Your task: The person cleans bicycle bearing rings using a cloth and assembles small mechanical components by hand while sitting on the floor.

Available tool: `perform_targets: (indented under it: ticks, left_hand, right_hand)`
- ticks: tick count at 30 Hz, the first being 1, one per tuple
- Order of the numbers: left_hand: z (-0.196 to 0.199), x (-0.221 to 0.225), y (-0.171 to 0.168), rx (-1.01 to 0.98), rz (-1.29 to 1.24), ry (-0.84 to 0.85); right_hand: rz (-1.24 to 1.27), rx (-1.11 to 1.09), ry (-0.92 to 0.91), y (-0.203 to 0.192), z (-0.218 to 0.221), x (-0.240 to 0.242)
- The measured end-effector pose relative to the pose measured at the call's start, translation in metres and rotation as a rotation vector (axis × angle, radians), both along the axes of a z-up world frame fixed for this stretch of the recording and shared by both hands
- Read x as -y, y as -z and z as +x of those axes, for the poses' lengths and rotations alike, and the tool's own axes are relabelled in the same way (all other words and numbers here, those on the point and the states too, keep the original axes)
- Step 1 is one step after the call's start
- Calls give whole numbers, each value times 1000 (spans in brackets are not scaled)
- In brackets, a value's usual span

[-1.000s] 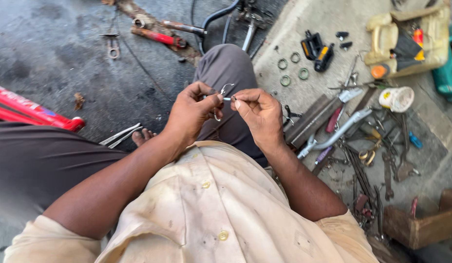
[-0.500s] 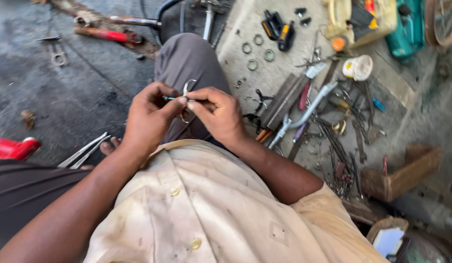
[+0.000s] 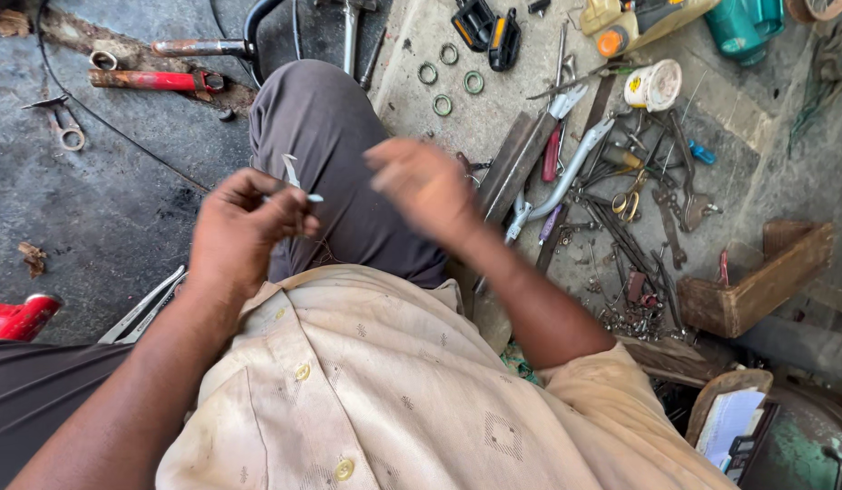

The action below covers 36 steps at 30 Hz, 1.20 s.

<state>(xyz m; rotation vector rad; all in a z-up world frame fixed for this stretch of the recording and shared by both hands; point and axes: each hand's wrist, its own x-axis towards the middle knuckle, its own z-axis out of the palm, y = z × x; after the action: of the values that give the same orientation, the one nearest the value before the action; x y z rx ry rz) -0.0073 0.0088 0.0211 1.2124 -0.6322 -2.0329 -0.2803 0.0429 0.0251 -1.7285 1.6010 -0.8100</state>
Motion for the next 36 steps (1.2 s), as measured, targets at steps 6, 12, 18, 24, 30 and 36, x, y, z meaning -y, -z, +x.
perform_targets:
  ticks: [6,12,18,24,30,36]
  left_hand:
    - [11,14,-11,-55,10,-62]
    - [6,8,-15,-32,32,6]
    - [8,9,-16,25,-34,66]
    - [5,8,-8,-32,23,66]
    - [-1,7,-3,25,30,128]
    - [-11,5,-12,40,28,185]
  right_hand:
    - [405,-919,-40,72,-149,15]
    - [583,-985,-155,116,-171,11]
    - [704,-949,-231,72,-167,26]
    - [323,-639,-90,22,-166,12]
    - [219,-553,134,-13,-147,4]
    - [217,-256,90,-78,-93,26]
